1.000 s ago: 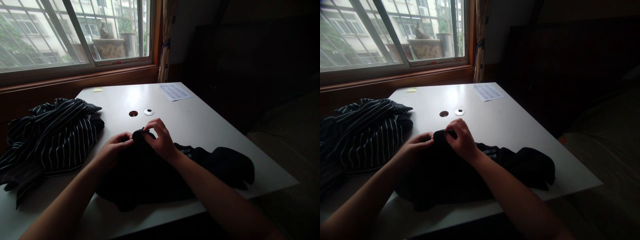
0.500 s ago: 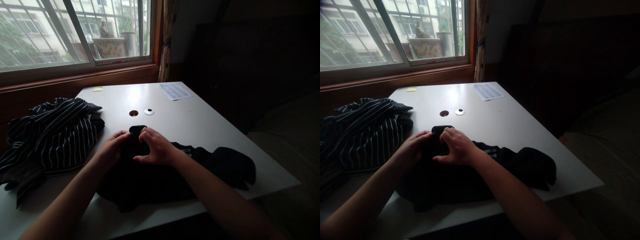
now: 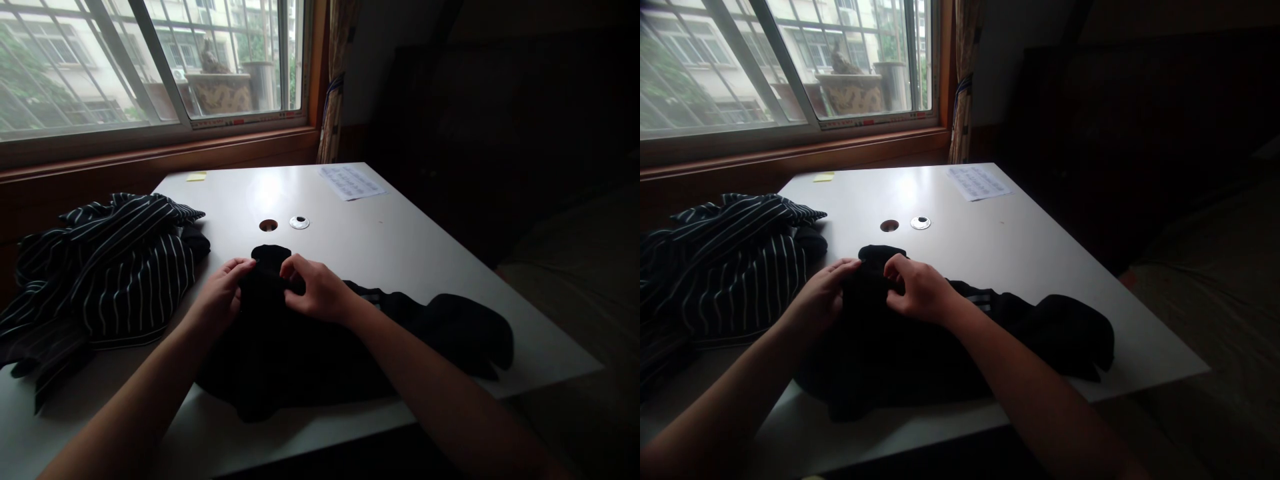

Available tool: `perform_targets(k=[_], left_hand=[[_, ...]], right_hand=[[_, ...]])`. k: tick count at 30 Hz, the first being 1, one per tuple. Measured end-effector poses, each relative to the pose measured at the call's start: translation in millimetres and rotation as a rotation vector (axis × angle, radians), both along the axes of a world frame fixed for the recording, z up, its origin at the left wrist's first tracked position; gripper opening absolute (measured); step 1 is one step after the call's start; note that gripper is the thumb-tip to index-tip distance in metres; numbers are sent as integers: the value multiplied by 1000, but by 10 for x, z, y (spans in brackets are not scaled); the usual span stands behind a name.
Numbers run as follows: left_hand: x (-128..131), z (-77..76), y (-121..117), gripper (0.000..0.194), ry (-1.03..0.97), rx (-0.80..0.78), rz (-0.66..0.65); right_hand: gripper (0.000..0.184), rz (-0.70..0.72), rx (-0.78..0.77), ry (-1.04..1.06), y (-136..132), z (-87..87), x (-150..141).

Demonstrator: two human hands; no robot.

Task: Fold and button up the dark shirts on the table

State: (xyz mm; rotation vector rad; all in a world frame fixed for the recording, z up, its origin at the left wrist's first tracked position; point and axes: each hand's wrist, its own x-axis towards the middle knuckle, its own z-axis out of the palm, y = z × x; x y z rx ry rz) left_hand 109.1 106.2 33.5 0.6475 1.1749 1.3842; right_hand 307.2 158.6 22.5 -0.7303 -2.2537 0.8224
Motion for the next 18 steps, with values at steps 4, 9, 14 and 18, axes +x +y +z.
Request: perform_targets(k=[4, 9, 14, 18], left_hand=[[-25, 46, -10, 35, 39, 36, -32], [-75, 44, -33, 49, 199, 143, -115], [-117, 8, -72, 31, 796, 454, -266], [-121, 2, -78, 27, 950, 575, -330]], right_hand=[[21, 63, -379, 143, 110, 23, 35], [25, 88, -625, 234, 222, 3, 58], [24, 107, -720, 277, 217, 7, 68], [26, 121, -769, 311, 208, 20, 77]])
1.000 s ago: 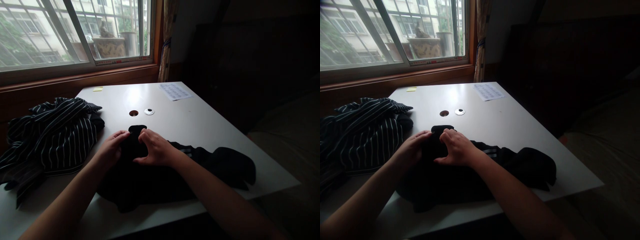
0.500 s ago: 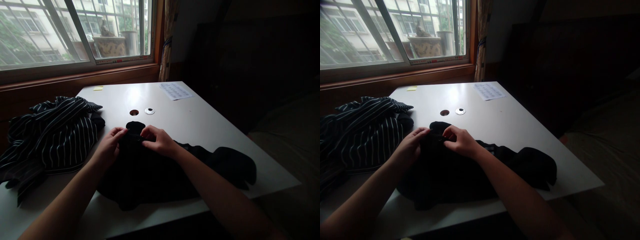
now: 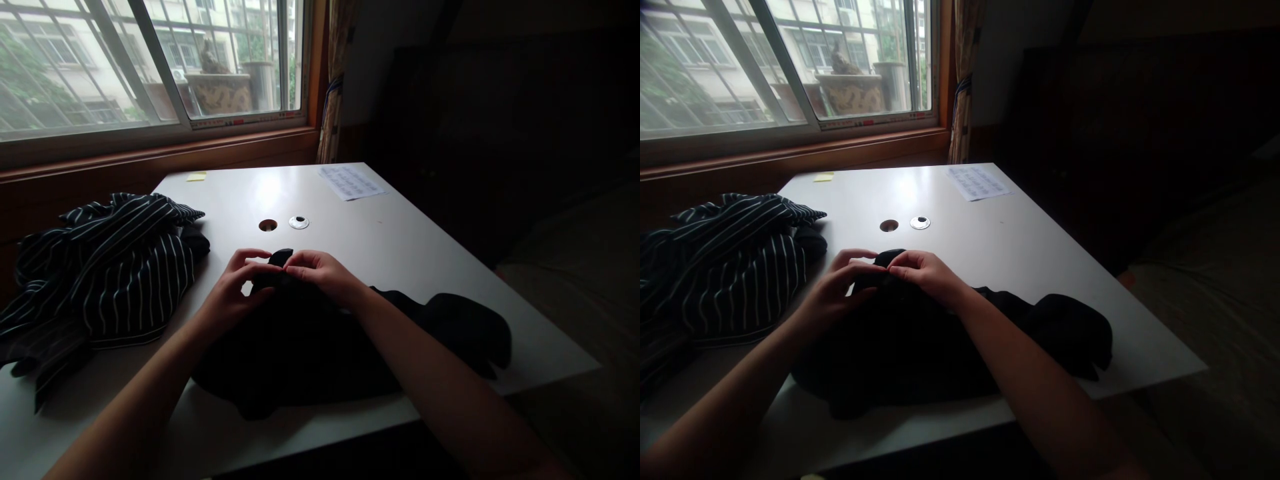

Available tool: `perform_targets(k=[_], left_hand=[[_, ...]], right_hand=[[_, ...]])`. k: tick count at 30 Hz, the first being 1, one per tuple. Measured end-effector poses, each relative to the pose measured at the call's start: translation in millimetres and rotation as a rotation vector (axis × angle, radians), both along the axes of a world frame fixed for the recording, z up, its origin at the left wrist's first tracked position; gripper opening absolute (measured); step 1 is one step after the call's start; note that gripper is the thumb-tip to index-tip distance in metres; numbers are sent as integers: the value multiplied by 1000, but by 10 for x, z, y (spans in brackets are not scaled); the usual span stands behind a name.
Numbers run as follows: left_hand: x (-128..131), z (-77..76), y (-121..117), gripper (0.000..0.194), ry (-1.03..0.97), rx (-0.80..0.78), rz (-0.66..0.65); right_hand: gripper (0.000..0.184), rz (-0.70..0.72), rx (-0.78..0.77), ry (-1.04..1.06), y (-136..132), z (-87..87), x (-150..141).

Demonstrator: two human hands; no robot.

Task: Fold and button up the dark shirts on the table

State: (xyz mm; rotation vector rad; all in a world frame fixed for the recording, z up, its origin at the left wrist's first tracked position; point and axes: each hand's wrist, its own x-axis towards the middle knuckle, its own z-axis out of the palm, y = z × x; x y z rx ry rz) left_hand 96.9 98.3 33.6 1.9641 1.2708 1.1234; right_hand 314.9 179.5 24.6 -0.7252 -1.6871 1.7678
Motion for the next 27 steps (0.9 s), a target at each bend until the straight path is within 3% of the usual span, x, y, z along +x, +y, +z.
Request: perform_targets(k=[4, 7, 17, 19, 24, 27], left_hand=[[-10, -38, 33, 25, 66, 88, 30], [-9, -54, 45, 17, 99, 135, 82], [50, 11, 9, 11, 134, 189, 195], [63, 2, 3, 12, 141, 177, 213], [86, -28, -20, 12, 192, 176, 247], [95, -66, -24, 11, 222, 196, 252]], right_hand=[[26, 17, -3, 3, 32, -30, 3], [24, 6, 97, -44, 42, -49, -2], [18, -127, 853, -241, -167, 70, -37], [13, -142, 857, -260, -165, 68, -37], [16, -70, 666, -269, -92, 54, -19], [12, -67, 635, -281, -73, 32, -24]])
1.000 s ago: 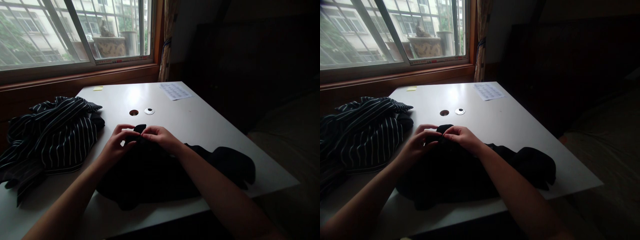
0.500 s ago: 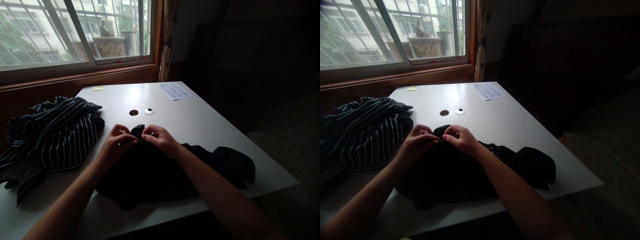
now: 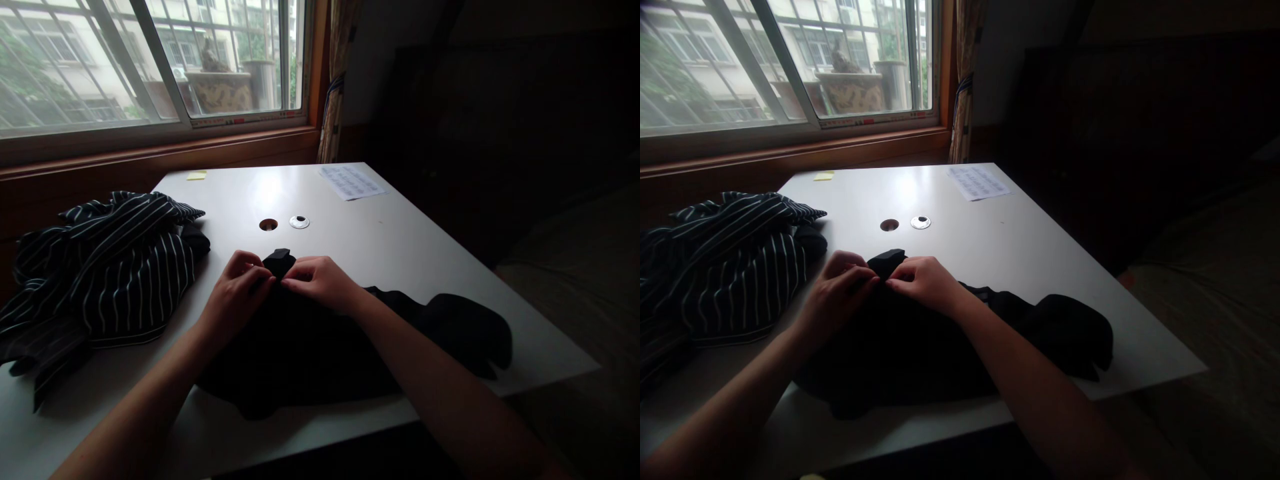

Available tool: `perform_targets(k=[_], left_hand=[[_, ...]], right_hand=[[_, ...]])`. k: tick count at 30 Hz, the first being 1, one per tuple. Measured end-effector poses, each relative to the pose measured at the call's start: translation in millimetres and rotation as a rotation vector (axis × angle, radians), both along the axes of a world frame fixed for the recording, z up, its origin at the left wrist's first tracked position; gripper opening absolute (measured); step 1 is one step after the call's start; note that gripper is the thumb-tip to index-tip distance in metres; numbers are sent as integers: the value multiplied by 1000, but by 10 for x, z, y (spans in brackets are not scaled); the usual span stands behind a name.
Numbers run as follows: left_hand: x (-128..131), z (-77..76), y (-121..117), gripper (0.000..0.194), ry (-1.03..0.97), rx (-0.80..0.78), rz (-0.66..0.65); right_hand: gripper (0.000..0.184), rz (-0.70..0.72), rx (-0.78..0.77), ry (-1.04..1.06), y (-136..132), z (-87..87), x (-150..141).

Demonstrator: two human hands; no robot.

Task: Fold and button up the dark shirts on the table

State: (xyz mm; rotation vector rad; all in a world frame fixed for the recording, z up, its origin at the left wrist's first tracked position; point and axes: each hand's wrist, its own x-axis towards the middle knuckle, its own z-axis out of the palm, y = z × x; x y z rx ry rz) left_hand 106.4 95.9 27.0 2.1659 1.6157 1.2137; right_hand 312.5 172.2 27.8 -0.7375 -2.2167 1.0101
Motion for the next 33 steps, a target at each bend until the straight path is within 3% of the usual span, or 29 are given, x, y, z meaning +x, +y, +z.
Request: perform_targets(k=[6, 9, 12, 15, 20, 23, 28, 33], left_hand=[[45, -27, -1, 7, -60, 31, 23], [61, -7, 0, 31, -213, -64, 130], [72, 18, 8, 57, -385, -318, 212], [112, 29, 12, 64, -552, -555, 180], [185, -20, 9, 58, -814, -588, 31], [175, -48, 10, 51, -930, -583, -17], [161, -31, -8, 48, -1033, -583, -78], [161, -43, -19, 46, -1054, -580, -117]], right_hand=[[8, -75, -22, 23, -38, 0, -23], [10, -107, -65, 43, -37, 11, -12], [11, -133, -78, 45, -31, 19, -3], [13, -135, -79, 41, -35, 34, -4], [13, -115, -130, 37, -25, 61, 5], [20, -92, -279, 57, 10, 58, 32], [24, 47, -654, 189, 52, 10, 39], [22, 125, -861, 314, 45, -39, 2]])
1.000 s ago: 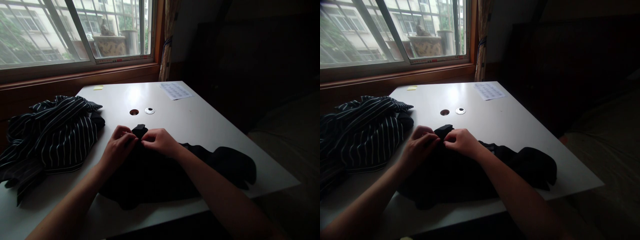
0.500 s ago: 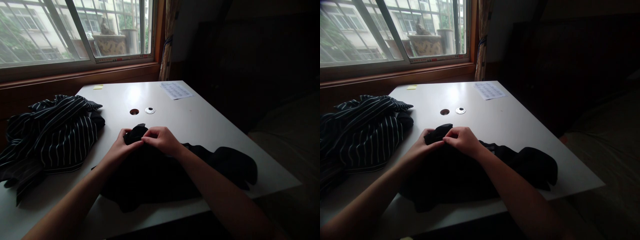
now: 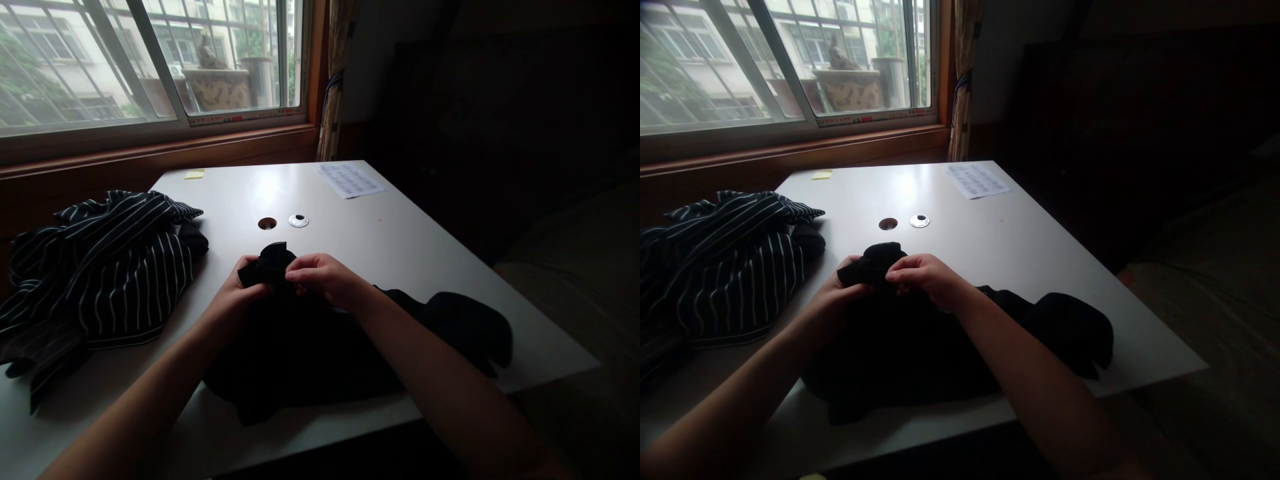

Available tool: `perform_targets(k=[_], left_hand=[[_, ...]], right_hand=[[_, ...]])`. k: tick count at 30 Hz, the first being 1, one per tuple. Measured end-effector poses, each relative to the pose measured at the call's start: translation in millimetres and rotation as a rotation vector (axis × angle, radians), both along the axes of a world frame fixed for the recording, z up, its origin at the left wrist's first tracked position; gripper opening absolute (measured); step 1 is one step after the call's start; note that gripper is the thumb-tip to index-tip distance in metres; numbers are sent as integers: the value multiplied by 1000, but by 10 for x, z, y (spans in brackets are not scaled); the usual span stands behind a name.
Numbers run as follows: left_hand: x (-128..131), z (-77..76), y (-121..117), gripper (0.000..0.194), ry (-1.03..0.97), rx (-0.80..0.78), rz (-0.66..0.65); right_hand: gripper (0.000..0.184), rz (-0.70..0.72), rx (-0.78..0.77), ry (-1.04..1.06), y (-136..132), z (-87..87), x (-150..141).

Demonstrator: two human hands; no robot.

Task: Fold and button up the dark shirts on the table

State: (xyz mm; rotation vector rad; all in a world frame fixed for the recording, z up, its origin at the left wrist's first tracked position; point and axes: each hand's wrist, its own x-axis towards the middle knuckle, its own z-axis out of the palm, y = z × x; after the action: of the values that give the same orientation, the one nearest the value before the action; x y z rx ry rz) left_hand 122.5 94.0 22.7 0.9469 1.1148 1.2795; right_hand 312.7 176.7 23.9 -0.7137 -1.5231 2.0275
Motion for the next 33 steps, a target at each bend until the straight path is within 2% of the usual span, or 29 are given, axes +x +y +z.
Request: perform_targets(k=[6, 12, 18, 22, 26, 30, 33], left_hand=[[-6, -46, 0, 47, 62, 26, 7], [43, 8, -29, 51, 146, 38, 47], [24, -14, -45, 45, 86, 59, -50], [58, 43, -118, 54, -51, 20, -145], [49, 103, -140, 58, -130, 15, -87], [-3, 111, -101, 62, -156, -11, -63], [-13, 113, -77, 55, -126, -58, -66]], right_hand=[[18, 4, -86, -22, 23, -30, 5], [19, 22, -57, -61, 28, -33, -4], [14, -49, 91, -131, 24, -30, -22], [14, -96, 121, -152, 45, -19, 12], [18, -39, 154, -95, 37, 30, 43], [17, -61, 90, 26, 24, 42, 41], [16, -66, 78, 106, 30, 39, 52]])
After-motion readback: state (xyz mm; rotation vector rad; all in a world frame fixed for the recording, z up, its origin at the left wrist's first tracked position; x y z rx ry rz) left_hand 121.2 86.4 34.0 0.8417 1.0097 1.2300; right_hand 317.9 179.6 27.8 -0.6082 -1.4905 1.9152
